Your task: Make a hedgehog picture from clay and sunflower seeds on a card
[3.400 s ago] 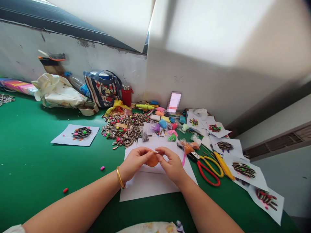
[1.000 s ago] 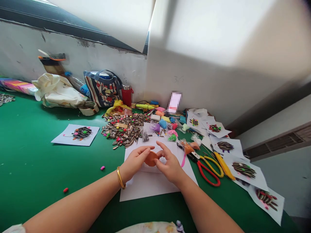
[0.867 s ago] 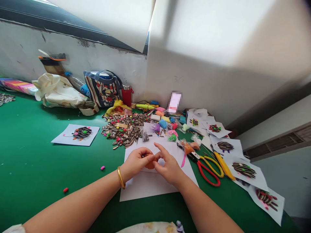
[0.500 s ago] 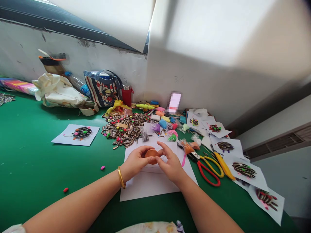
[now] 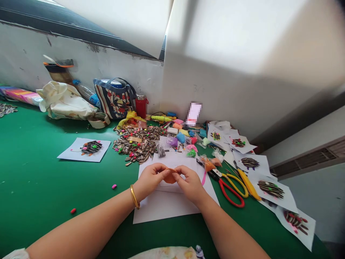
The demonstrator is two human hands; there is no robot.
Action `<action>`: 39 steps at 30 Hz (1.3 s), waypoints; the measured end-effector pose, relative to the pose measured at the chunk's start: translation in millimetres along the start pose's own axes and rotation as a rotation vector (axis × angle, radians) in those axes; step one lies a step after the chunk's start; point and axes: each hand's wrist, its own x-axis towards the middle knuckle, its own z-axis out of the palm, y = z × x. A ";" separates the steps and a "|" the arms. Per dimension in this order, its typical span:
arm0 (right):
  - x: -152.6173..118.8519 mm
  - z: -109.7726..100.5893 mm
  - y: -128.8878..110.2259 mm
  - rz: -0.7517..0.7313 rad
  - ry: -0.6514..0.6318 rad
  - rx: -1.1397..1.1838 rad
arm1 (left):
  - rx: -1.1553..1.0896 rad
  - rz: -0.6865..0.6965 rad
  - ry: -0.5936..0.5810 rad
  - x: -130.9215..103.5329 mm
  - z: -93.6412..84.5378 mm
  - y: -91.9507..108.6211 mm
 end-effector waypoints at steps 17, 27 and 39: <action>0.8 -1.1 -4.2 -0.048 0.033 -0.030 | -0.033 0.018 0.020 1.4 2.7 -4.6; 2.2 -0.8 5.6 0.010 0.117 0.076 | -0.163 -0.027 -0.003 -1.3 2.1 -0.7; 4.0 2.2 12.1 0.112 0.072 0.298 | -0.204 -0.067 -0.054 -1.2 1.6 -1.7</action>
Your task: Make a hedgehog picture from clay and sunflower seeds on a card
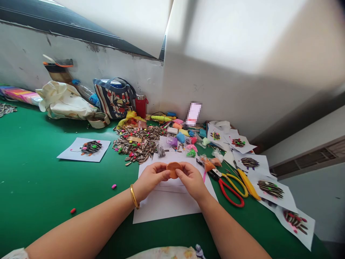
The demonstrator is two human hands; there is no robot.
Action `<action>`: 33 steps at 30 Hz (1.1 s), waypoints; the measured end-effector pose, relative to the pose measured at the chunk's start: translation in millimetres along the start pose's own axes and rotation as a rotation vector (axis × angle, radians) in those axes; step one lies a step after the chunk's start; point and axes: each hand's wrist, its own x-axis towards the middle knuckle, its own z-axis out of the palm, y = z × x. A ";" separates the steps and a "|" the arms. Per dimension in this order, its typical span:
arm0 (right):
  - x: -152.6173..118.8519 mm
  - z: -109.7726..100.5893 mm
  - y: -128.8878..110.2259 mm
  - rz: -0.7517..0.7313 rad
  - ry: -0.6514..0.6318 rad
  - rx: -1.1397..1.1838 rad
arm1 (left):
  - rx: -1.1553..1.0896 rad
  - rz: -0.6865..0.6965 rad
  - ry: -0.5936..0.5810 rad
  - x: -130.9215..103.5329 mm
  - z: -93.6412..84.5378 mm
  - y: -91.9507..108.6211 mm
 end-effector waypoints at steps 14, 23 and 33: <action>3.5 -2.7 4.0 0.042 -0.021 0.101 | 0.052 0.028 0.055 1.7 -2.3 -0.3; 1.3 -0.9 0.3 0.061 -0.016 0.092 | 0.121 0.036 -0.003 1.5 -1.0 0.7; -0.4 1.7 -3.3 0.103 -0.105 0.012 | 0.139 0.067 0.087 2.4 -0.9 0.4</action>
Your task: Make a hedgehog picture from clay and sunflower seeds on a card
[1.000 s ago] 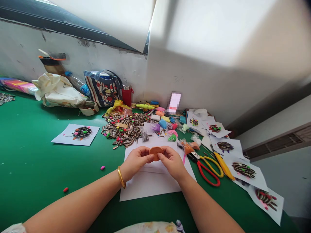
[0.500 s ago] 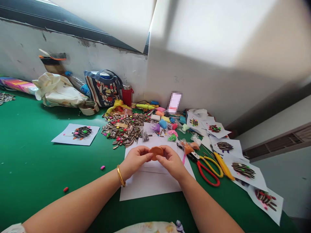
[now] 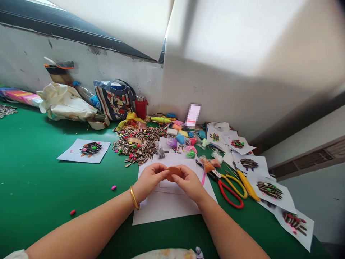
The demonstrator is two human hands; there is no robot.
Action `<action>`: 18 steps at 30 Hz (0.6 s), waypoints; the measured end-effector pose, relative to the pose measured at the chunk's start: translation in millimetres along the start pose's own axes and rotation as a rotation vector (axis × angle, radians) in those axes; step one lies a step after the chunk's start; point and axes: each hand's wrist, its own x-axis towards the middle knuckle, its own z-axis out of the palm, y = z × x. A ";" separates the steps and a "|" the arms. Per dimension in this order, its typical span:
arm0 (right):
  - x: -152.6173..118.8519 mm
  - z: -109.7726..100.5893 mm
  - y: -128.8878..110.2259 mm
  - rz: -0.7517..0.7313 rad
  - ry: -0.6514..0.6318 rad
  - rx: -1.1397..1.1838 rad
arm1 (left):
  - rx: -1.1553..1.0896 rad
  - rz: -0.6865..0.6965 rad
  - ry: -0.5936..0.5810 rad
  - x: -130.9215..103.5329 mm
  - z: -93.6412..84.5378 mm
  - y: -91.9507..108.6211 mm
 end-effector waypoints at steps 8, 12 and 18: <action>-3.6 3.6 -7.3 -0.050 -0.082 -0.024 | -0.013 0.045 0.038 1.0 -0.5 -2.1; -4.4 4.1 -10.4 -0.045 -0.092 -0.074 | -0.002 0.075 0.052 0.8 0.1 -1.0; -3.6 0.4 -9.2 -0.138 -0.093 -0.171 | 0.014 0.068 0.039 0.2 -0.4 0.0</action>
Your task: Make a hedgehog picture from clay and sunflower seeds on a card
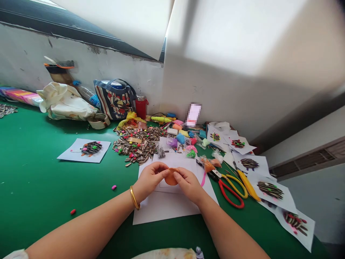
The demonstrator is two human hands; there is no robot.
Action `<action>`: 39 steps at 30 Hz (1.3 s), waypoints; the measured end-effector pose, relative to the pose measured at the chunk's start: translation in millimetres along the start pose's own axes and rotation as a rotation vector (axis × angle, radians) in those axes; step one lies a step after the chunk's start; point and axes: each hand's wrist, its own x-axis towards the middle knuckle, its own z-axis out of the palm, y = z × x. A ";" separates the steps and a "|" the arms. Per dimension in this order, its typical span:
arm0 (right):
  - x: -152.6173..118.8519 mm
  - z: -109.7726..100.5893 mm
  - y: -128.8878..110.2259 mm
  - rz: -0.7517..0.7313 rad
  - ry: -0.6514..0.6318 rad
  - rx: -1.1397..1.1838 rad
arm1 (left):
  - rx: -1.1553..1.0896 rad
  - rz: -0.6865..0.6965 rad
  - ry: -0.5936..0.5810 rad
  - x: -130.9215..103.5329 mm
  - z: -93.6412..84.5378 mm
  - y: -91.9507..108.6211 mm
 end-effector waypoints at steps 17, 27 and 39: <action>-0.6 3.2 1.9 0.031 0.014 -0.160 | 0.168 0.058 -0.003 -1.0 1.1 -4.4; 0.4 0.7 2.1 0.060 0.076 -0.046 | 0.145 0.093 -0.015 -1.7 0.0 -2.7; 1.1 1.9 8.3 0.163 0.080 0.077 | -0.018 -0.064 -0.073 0.5 0.2 -3.4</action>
